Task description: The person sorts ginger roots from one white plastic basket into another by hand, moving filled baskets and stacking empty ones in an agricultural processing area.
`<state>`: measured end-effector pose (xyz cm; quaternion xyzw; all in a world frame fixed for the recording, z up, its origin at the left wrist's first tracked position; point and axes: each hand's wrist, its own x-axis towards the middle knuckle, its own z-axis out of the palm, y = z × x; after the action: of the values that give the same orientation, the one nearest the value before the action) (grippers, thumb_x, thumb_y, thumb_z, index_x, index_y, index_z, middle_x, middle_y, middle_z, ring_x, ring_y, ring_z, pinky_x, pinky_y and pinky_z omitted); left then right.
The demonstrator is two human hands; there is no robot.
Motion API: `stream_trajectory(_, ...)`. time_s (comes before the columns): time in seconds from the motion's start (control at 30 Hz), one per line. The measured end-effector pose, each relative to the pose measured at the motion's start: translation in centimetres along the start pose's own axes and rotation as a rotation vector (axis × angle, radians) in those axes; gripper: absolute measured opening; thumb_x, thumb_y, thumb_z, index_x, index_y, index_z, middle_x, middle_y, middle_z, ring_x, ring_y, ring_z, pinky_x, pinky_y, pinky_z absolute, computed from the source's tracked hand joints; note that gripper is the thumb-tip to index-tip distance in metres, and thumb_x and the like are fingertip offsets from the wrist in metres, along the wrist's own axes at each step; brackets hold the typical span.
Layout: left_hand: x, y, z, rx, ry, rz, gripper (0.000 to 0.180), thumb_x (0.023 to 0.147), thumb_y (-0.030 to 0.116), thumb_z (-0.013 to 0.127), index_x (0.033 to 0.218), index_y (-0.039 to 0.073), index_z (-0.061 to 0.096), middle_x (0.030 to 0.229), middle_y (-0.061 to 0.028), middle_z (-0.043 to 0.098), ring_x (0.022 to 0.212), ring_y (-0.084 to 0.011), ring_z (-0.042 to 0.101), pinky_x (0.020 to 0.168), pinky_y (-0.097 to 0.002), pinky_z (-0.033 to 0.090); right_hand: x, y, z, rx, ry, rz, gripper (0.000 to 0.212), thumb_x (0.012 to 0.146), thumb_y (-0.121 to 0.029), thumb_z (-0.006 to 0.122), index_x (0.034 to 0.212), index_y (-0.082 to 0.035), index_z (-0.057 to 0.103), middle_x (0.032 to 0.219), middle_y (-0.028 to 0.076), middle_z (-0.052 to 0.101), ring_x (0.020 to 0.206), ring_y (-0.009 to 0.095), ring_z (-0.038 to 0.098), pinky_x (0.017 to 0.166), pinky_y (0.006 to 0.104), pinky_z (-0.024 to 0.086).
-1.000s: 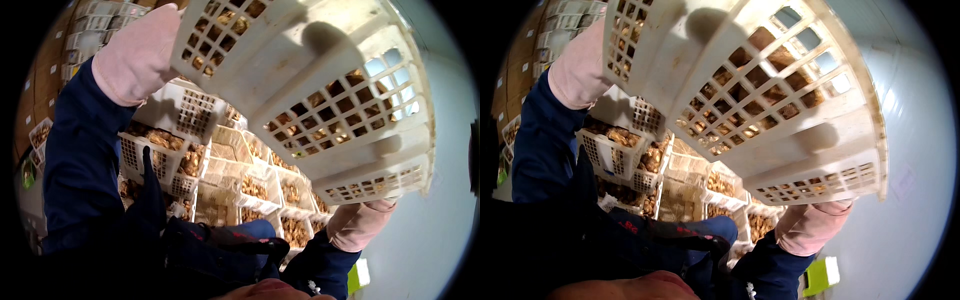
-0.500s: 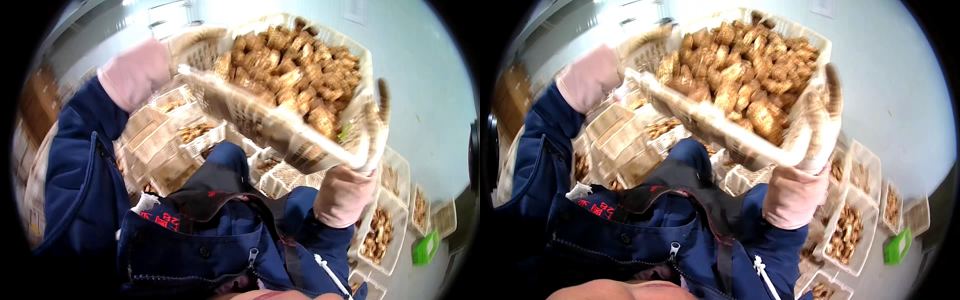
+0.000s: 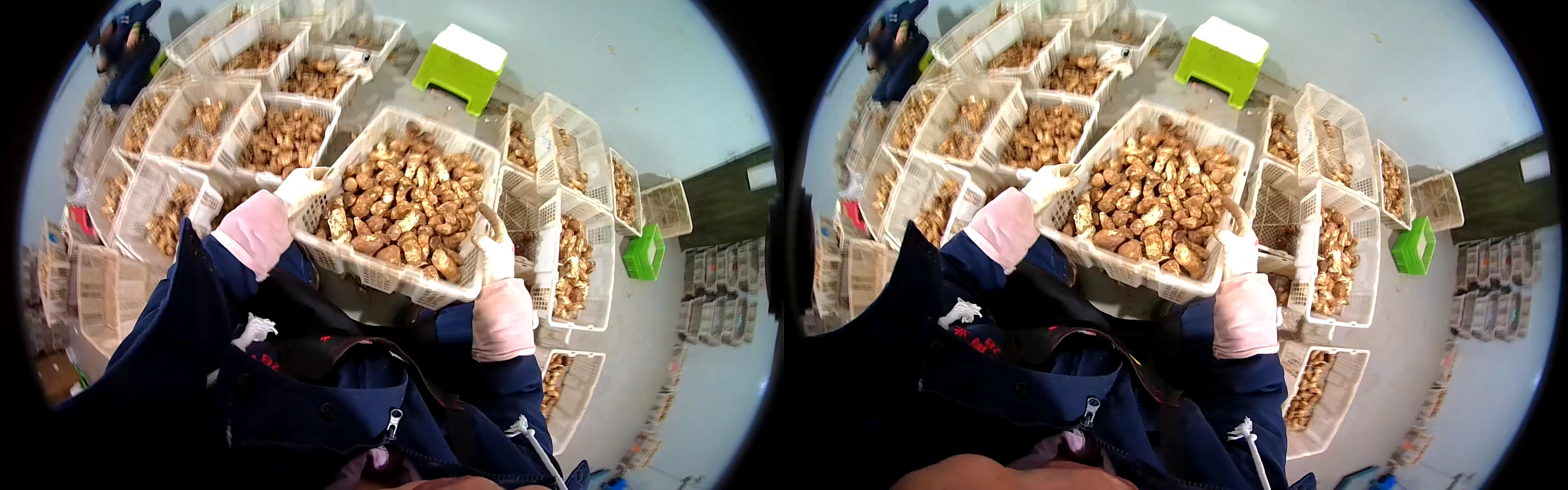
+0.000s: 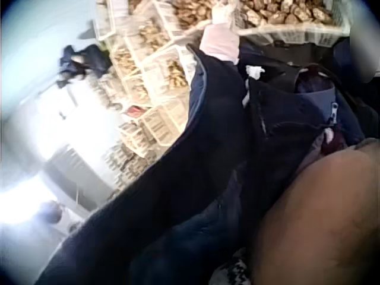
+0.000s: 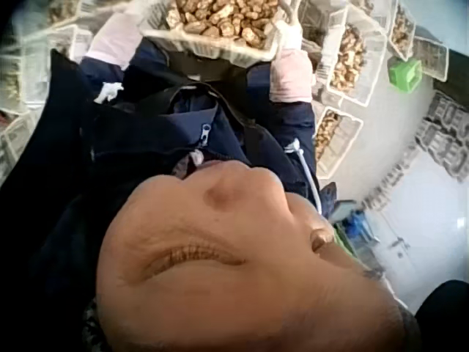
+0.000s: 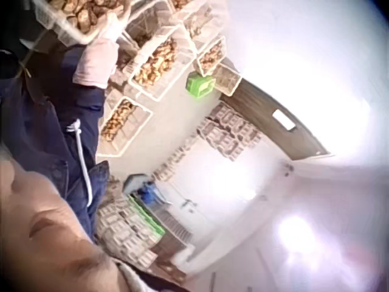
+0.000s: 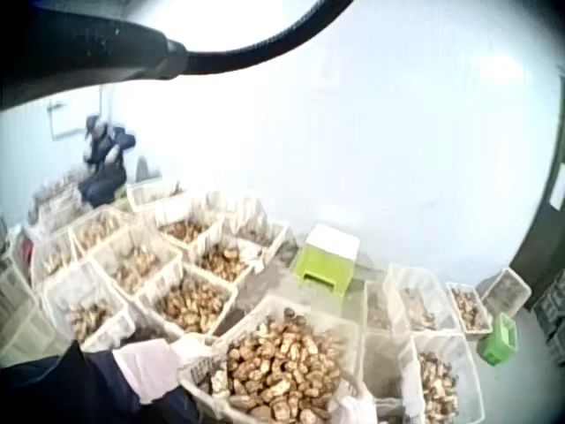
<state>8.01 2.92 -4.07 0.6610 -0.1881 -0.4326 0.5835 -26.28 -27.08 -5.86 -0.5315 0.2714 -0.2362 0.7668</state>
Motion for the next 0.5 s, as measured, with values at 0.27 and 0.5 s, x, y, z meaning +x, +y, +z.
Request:
stream_trajectory(0.27,4.1,-3.3,0.0,-0.018,0.097,-0.133,0.045,0.088,0.016,0.066,0.128,-0.001,0.056,0.114,-0.006,0.063,0.11,-0.0128,0.055,0.096,-0.0276,0.041,5.3,7.0,4.8,-0.174,0.401,0.139,0.061,0.08,0.009,0.057,0.134,-0.017,0.055,0.124,0.01,0.058,0.098,0.015,0.058,0.084,0.0252,0.05)
stream_trajectory(0.5,3.6,-1.9,0.4,0.096,0.086,-0.139,0.057,0.085,0.028,0.066,0.13,-0.004,0.051,0.118,-0.0118,0.061,0.109,-0.0191,0.055,0.096,-0.0305,0.041,6.1,4.8,5.4,-0.425,0.271,0.168,0.045,0.084,-0.007,0.062,0.128,-0.015,0.062,0.12,0.008,0.061,0.103,0.019,0.059,0.088,0.0297,0.048)
